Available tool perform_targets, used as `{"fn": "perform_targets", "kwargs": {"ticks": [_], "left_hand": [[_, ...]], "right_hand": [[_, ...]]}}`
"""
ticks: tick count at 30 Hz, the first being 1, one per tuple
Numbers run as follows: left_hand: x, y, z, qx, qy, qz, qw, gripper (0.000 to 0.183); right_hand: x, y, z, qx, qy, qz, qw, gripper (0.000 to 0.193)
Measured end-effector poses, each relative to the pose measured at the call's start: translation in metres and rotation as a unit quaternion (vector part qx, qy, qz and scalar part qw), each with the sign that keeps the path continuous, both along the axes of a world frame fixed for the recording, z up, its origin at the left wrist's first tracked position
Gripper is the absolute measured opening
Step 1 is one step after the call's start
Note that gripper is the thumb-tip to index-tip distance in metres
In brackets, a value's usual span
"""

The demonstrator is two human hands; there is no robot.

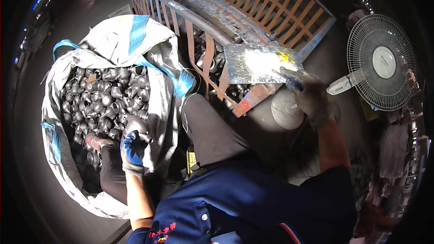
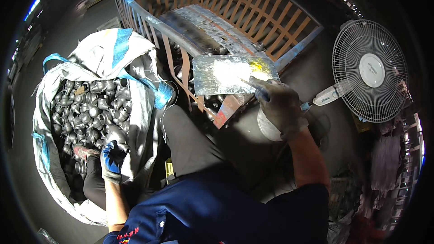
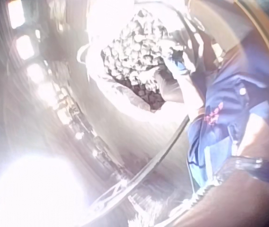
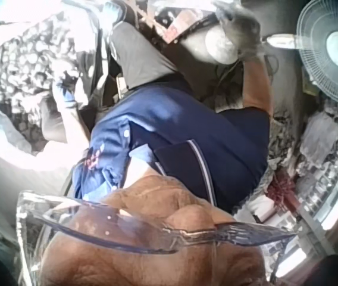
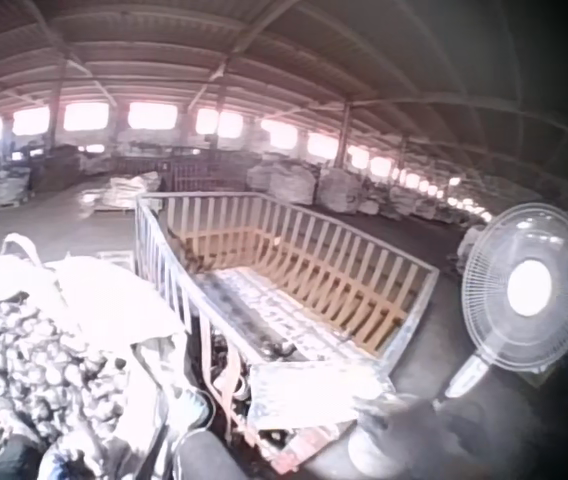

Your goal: Inspecting metal castings and removing burrs using a small hand tool.

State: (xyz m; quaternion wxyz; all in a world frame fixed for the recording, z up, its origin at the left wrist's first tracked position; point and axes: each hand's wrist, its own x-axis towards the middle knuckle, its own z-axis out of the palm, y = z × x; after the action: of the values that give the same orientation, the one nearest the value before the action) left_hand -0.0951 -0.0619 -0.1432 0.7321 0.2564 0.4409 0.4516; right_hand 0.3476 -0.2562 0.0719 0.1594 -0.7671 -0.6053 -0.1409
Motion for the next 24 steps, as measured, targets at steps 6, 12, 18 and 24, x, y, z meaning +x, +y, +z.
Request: {"fn": "perform_targets", "kwargs": {"ticks": [6,12,18,24], "left_hand": [[-0.007,0.004,-0.009,-0.004,-0.051,-0.014,0.999,0.017],[-0.005,0.000,-0.004,-0.015,-0.037,0.016,0.999,0.015],[-0.023,0.003,-0.029,0.039,-0.055,-0.044,0.997,0.017],[-0.012,-0.007,0.013,0.505,0.367,-0.135,0.769,0.010]], "right_hand": [[-0.006,0.007,0.002,-0.012,-0.016,0.009,1.000,0.030],[0.010,0.011,-0.008,0.043,-0.065,0.091,0.993,0.029],[0.009,0.020,0.031,-0.148,0.556,0.072,0.815,0.030],[-0.073,0.031,0.011,-0.127,0.745,0.119,0.644,0.019]]}}
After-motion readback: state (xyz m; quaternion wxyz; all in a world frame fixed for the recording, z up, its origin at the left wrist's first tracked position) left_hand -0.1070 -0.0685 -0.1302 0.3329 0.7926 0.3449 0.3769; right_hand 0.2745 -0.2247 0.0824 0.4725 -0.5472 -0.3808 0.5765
